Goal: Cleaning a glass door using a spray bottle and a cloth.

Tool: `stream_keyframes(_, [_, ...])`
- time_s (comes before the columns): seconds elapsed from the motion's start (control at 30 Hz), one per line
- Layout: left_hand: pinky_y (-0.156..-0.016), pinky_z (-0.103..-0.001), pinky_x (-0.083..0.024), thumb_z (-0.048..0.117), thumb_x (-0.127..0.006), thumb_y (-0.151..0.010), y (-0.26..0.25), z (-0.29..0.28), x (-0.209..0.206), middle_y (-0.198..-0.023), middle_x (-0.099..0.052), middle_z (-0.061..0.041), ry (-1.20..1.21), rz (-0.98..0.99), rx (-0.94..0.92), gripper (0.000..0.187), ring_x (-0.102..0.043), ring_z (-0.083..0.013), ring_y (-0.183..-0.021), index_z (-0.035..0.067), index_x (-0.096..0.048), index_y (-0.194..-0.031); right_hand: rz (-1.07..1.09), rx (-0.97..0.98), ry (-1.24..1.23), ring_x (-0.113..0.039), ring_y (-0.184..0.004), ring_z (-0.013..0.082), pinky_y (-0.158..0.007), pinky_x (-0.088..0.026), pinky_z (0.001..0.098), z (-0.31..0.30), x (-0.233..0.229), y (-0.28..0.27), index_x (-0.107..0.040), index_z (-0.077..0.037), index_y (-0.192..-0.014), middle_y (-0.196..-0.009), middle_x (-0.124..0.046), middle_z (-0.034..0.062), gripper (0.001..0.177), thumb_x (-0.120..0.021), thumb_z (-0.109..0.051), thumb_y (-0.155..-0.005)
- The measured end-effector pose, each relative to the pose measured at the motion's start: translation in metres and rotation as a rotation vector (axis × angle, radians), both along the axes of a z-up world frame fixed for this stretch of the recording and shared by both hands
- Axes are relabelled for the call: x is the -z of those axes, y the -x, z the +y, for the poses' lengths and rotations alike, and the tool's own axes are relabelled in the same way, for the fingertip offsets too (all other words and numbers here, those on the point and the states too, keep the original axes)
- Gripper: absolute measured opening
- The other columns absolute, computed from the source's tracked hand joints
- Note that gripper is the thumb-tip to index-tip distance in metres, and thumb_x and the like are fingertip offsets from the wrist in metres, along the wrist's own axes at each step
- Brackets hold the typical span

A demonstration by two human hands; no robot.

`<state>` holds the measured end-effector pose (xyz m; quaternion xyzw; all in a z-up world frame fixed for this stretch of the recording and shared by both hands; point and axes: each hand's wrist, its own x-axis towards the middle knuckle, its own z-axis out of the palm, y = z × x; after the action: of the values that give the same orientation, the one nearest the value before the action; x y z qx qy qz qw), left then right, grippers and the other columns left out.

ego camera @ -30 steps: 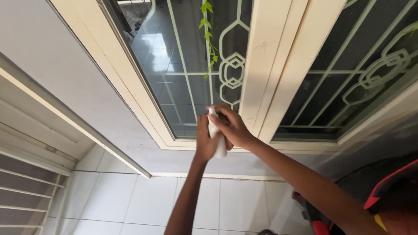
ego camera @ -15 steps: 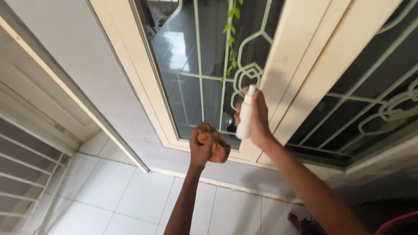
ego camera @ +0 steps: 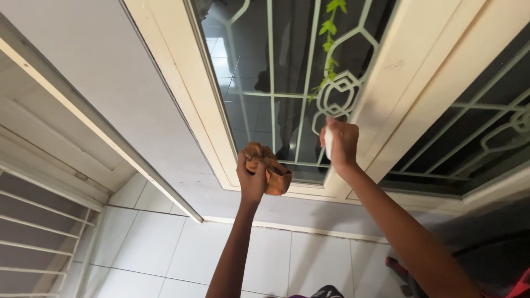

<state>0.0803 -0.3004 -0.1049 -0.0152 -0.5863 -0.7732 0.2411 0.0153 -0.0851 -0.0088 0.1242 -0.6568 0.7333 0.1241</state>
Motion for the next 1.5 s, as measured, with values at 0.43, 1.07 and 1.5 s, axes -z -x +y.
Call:
stream_keyframes(0.43, [-0.078, -0.031, -0.059, 0.005, -0.063, -0.092, 0.000, -0.094, -0.007, -0.099, -0.062, -0.008, 0.077, 0.080, 0.064, 0.021, -0.067, -0.0147, -0.091, 0.007, -0.045, -0.101, 0.538, 0.242, -0.440, -0.054, -0.049, 0.0112, -0.049, -0.038, 0.0285, -0.087, -0.002, -0.027, -0.057, -0.006, -0.062, -0.052, -0.053, 0.0006, 0.046, -0.063, -0.033, -0.099])
stream_keyframes(1.07, [-0.080, -0.031, -0.056, 0.003, -0.061, -0.091, -0.012, -0.102, 0.003, -0.100, -0.061, -0.007, 0.032, 0.105, 0.152, 0.020, -0.065, -0.0144, -0.092, 0.009, -0.044, -0.099, 0.493, 0.268, -0.525, -0.054, -0.047, 0.0143, -0.048, -0.039, 0.0297, -0.099, 0.020, -0.053, -0.055, -0.006, -0.065, -0.051, -0.049, 0.0026, 0.044, -0.066, -0.034, -0.098])
stream_keyframes(1.5, [-0.080, -0.033, -0.060, 0.006, -0.059, -0.091, 0.005, -0.022, -0.002, -0.103, -0.065, -0.008, -0.085, 0.022, 0.274, 0.021, -0.069, -0.0167, -0.093, 0.006, -0.053, -0.111, 0.536, 0.275, -0.454, -0.059, -0.056, 0.0110, -0.056, -0.044, 0.0264, -0.015, 0.006, -0.046, -0.058, -0.003, -0.069, -0.061, -0.058, 0.0021, 0.060, -0.057, -0.053, -0.102])
